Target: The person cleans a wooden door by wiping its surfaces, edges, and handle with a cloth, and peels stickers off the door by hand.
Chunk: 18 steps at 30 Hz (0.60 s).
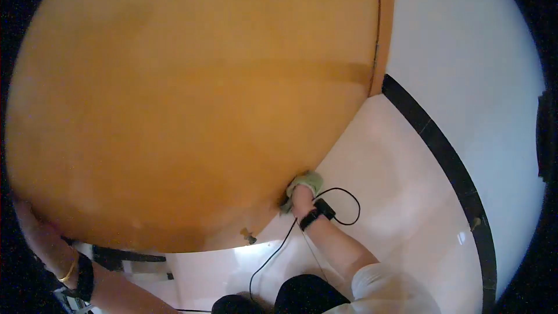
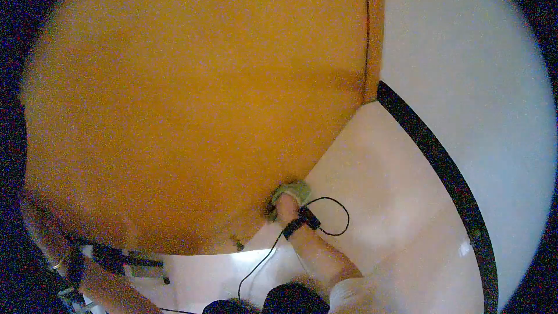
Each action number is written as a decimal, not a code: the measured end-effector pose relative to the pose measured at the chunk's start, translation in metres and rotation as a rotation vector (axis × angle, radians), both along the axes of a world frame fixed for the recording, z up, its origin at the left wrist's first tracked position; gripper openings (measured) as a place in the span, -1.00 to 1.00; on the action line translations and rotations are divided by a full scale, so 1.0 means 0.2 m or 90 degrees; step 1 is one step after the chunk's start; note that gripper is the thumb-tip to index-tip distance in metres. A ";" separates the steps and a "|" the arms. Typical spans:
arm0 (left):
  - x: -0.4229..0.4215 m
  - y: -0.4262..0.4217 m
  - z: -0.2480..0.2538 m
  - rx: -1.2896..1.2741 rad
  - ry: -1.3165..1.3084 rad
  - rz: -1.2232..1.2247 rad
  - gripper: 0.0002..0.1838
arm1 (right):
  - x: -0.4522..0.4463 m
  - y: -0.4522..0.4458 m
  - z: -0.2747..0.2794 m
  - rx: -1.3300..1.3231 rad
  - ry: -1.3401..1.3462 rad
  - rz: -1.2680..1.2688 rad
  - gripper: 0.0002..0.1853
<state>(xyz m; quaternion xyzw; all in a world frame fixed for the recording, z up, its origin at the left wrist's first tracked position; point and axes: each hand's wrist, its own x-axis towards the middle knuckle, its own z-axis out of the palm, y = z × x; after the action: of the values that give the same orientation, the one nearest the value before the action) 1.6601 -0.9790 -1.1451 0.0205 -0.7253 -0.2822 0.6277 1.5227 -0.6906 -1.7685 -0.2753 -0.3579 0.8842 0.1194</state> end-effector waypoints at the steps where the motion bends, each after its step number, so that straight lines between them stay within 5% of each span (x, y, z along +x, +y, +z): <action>1: 0.02 0.00 -0.01 -0.005 0.003 0.004 -0.44 | 0.05 0.03 0.07 0.055 -0.013 0.044 -0.65; 7: -0.02 0.10 -0.10 -0.021 0.008 0.016 -0.42 | -0.62 1.15 0.42 0.139 0.162 -0.065 -0.79; 9: -0.05 0.12 -0.12 -0.017 0.010 0.016 -0.42 | -0.98 1.55 0.32 0.108 0.103 -0.101 -0.67; 10: -0.07 0.11 -0.11 -0.015 0.013 0.016 -0.42 | -0.98 1.53 0.57 0.113 0.065 -0.143 -0.56; 11: -0.09 0.12 -0.09 -0.014 0.016 0.018 -0.42 | -1.04 1.68 0.52 0.017 0.113 -0.058 -0.73; 12: -0.09 0.14 -0.11 -0.015 0.015 0.021 -0.42 | -1.18 1.81 0.37 0.002 0.113 -0.025 -0.68; 14: -0.10 0.14 -0.12 -0.011 0.022 0.021 -0.41 | -1.10 1.69 0.49 0.021 0.039 0.020 -0.65; 18: -0.12 0.13 -0.08 -0.002 0.019 0.017 -0.41 | -1.14 1.56 0.27 0.056 0.096 -0.067 -0.59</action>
<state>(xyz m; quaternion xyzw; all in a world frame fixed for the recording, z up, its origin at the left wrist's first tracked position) 1.6353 -0.9532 -1.1612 0.0252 -0.7158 -0.2727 0.6423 1.2953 -0.3789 -1.7138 -0.2208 -0.3717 0.8782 0.2047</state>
